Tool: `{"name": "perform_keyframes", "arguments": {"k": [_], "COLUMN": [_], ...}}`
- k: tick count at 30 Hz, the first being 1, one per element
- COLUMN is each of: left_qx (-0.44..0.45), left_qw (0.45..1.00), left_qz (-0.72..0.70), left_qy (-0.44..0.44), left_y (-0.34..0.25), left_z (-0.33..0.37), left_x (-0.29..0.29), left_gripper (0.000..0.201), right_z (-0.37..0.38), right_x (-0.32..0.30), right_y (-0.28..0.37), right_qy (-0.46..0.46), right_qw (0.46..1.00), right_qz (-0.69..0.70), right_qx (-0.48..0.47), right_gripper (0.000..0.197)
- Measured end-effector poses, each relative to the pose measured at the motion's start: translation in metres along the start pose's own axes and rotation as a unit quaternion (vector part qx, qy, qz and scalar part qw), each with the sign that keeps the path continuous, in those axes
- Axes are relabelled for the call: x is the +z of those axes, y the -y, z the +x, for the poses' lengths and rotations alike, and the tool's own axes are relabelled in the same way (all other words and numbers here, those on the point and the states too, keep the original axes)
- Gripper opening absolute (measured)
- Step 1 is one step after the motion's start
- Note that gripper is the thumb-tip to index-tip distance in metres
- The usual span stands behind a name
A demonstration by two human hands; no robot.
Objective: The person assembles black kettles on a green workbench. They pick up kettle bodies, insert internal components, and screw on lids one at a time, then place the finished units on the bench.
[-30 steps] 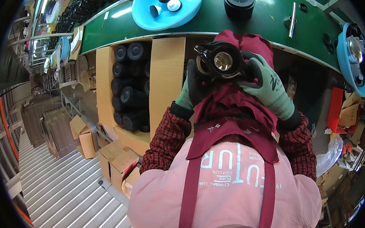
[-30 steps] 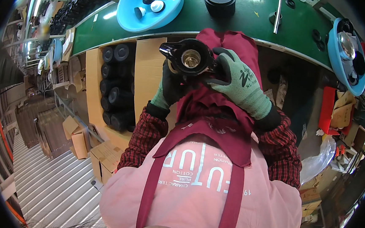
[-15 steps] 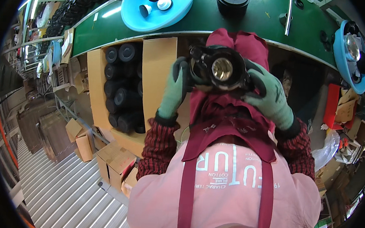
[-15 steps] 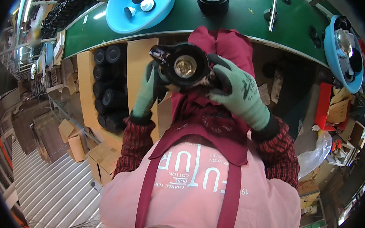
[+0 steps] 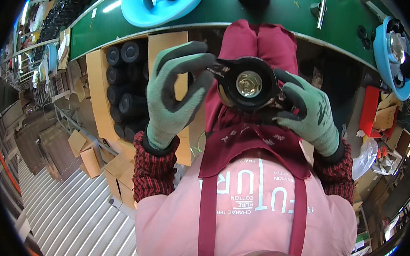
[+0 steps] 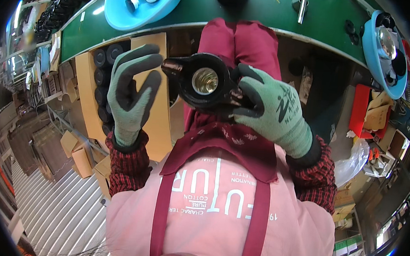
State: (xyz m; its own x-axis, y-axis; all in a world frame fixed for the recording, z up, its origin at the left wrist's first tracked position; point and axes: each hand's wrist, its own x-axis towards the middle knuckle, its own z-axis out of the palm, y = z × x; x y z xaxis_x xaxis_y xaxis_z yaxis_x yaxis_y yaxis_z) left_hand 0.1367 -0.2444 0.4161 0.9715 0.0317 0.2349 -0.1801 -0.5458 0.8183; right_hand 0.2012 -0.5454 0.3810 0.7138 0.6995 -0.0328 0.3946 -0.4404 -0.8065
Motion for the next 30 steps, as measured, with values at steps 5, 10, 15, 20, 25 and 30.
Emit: {"name": "perform_keyframes", "arguments": {"k": [5, 10, 15, 20, 25, 30], "left_qx": [0.098, 0.216, 0.276, 0.261, 0.218, 0.204], "left_qw": [0.973, 0.924, 0.911, 0.921, 0.924, 0.927], "left_qz": [0.133, 0.220, 0.222, 0.203, 0.203, 0.217], "left_qy": [0.161, 0.228, 0.211, 0.204, 0.240, 0.230], "left_y": [-0.013, -0.002, 0.014, 0.019, 0.034, 0.057], "left_z": [0.008, -0.005, -0.019, -0.026, -0.033, -0.046], "left_x": [0.006, 0.019, 0.033, 0.048, 0.052, 0.053], "left_gripper": [0.054, 0.064, 0.059, 0.055, 0.048, 0.045], "right_z": [-0.008, -0.011, -0.012, -0.004, -0.008, -0.007], "right_x": [0.018, 0.031, 0.033, 0.039, 0.054, 0.064], "right_y": [-0.015, -0.033, -0.051, -0.061, -0.068, -0.057], "right_qy": [0.022, 0.027, 0.104, 0.144, 0.139, 0.123], "right_qw": [0.999, 0.998, 0.989, 0.966, 0.981, 0.989], "right_qz": [-0.036, 0.038, 0.103, 0.217, 0.138, 0.074], "right_qx": [-0.015, -0.050, -0.022, -0.005, 0.002, 0.029], "right_gripper": [0.054, 0.053, 0.069, 0.070, 0.068, 0.065]}}
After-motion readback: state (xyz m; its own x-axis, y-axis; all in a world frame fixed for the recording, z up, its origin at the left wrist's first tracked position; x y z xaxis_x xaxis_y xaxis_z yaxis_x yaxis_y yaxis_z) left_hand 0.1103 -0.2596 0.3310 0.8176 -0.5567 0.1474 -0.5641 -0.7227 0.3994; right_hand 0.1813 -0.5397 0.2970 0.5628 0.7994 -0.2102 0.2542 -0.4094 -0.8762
